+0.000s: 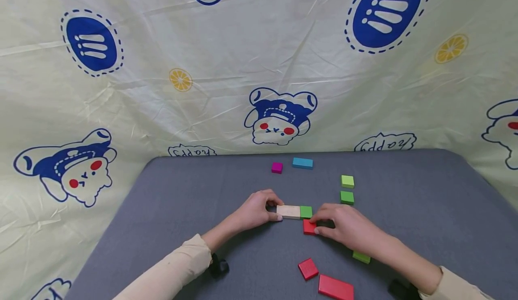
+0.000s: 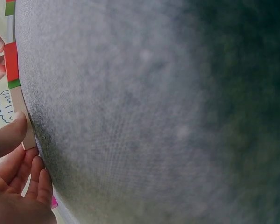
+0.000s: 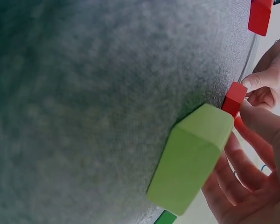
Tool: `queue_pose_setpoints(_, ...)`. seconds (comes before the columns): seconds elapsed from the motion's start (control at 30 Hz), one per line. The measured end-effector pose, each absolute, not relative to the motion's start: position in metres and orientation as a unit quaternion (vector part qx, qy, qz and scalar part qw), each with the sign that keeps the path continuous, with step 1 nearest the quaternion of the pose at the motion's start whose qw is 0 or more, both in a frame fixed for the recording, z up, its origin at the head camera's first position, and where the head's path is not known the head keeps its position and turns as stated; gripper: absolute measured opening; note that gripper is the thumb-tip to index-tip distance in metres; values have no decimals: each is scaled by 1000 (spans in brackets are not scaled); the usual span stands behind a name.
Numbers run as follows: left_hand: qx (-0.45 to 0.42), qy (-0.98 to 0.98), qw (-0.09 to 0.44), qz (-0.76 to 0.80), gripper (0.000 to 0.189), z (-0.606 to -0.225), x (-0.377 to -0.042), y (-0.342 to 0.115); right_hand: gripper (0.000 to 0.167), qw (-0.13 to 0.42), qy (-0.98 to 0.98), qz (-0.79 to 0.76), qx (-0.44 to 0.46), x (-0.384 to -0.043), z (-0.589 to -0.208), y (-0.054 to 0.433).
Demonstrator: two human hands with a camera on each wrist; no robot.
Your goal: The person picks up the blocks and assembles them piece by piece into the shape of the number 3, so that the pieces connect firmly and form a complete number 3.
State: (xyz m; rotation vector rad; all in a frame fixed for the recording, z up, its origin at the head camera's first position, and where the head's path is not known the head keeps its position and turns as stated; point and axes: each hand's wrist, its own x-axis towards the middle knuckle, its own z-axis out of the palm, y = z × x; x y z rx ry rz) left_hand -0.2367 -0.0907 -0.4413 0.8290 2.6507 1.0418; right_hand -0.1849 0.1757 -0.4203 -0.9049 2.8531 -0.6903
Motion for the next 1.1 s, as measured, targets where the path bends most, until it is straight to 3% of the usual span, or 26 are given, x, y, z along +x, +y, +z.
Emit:
queue_pose_setpoints(0.47,281,889,85,351,24,-441,-237,-91,20,30,932,-232,-278,-187,-423,171)
queue_pose_setpoints(1.1,272,891,87,353,23,-442,-236,-90,21,71,918,-286,-265,-191,-422,171)
